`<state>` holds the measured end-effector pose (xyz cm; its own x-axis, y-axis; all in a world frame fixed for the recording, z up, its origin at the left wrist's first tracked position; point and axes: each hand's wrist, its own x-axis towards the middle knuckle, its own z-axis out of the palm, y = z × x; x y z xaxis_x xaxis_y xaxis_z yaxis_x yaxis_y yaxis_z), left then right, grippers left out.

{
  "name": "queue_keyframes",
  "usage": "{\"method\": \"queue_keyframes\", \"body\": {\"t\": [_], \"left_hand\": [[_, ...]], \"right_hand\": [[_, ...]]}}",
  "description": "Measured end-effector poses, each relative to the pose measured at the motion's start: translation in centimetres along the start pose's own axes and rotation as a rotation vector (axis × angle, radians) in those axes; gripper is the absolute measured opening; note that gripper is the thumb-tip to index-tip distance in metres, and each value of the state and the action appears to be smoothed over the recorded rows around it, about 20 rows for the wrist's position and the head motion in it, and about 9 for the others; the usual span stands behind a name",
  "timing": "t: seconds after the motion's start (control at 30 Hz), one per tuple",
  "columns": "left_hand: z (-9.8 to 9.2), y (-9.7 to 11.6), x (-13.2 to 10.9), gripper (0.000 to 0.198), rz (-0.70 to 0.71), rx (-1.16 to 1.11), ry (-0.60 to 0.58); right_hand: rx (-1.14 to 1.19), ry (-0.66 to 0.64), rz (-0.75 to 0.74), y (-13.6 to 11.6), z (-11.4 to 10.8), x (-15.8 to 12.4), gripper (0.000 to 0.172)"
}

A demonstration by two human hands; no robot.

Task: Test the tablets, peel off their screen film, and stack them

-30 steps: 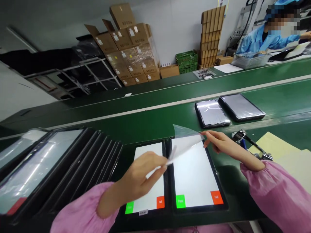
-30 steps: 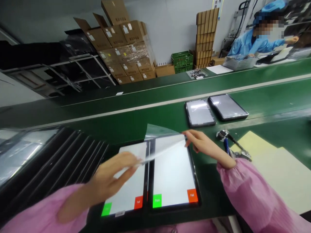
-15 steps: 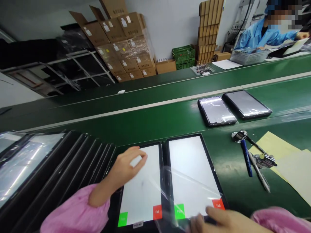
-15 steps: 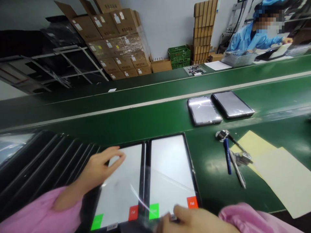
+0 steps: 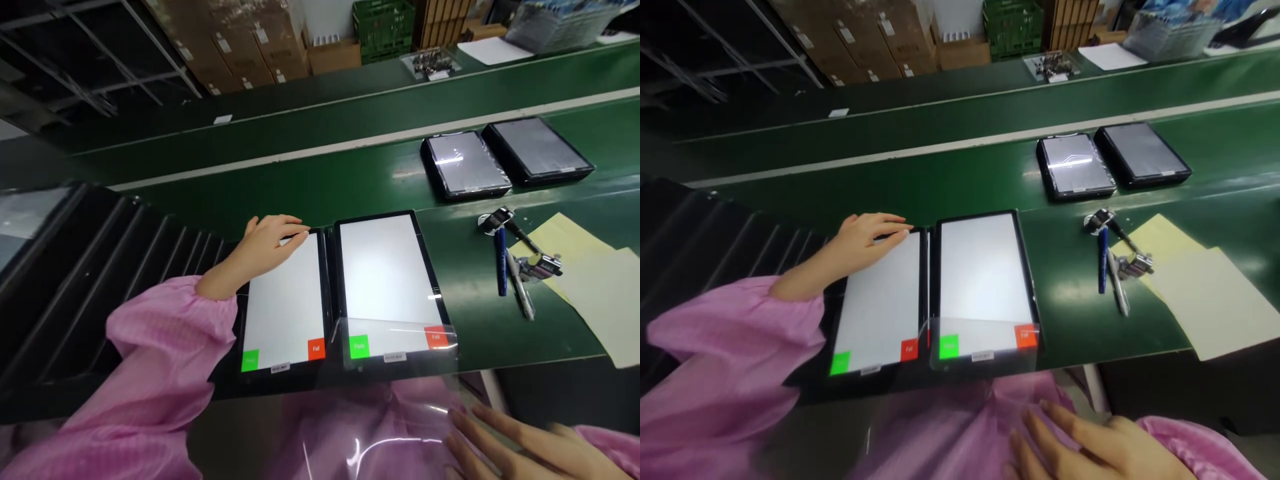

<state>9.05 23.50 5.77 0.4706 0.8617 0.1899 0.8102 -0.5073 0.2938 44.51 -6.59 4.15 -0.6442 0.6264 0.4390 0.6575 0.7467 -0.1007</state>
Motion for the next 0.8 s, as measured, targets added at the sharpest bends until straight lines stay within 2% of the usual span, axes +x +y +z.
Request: {"method": "queue_keyframes", "body": {"t": [0.1, 0.17, 0.3, 0.4, 0.5, 0.6, 0.7, 0.8], "left_hand": [[0.3, -0.5, 0.4, 0.028, 0.022, -0.011, 0.004], [0.5, -0.5, 0.8, 0.030, 0.036, -0.017, 0.005], [-0.3, 0.4, -0.1, 0.033, 0.057, -0.013, -0.002], [-1.8, 1.6, -3.5, 0.034, 0.175, 0.009, -0.033], [-3.3, 2.7, -9.2, 0.031, 0.344, -0.007, -0.099], [-4.0, 3.1, -15.0, 0.027, 0.392, 0.008, -0.138], [-3.5, 2.8, -18.8, 0.007, 0.369, 0.082, -0.083], [-2.7, 2.3, -20.2, 0.019, 0.370, 0.120, 0.040]], "right_hand": [[-0.037, 0.032, -0.123, 0.2, -0.6, 0.4, 0.034], [-0.069, 0.038, -0.121, 0.2, -0.8, 0.7, 0.027], [-0.096, 0.037, -0.066, -0.3, -1.0, 0.6, 0.035], [-0.112, 0.035, -0.055, -0.5, -0.9, 0.3, 0.042], [-0.107, 0.033, -0.048, -0.1, -1.0, 0.1, 0.044], [-0.100, 0.035, -0.036, 0.8, -1.3, 0.6, 0.045], [-0.058, 0.025, -0.082, 1.7, -2.0, 1.9, 0.039], [-0.091, 0.024, -0.129, 2.5, -2.7, 3.6, 0.040]]}}
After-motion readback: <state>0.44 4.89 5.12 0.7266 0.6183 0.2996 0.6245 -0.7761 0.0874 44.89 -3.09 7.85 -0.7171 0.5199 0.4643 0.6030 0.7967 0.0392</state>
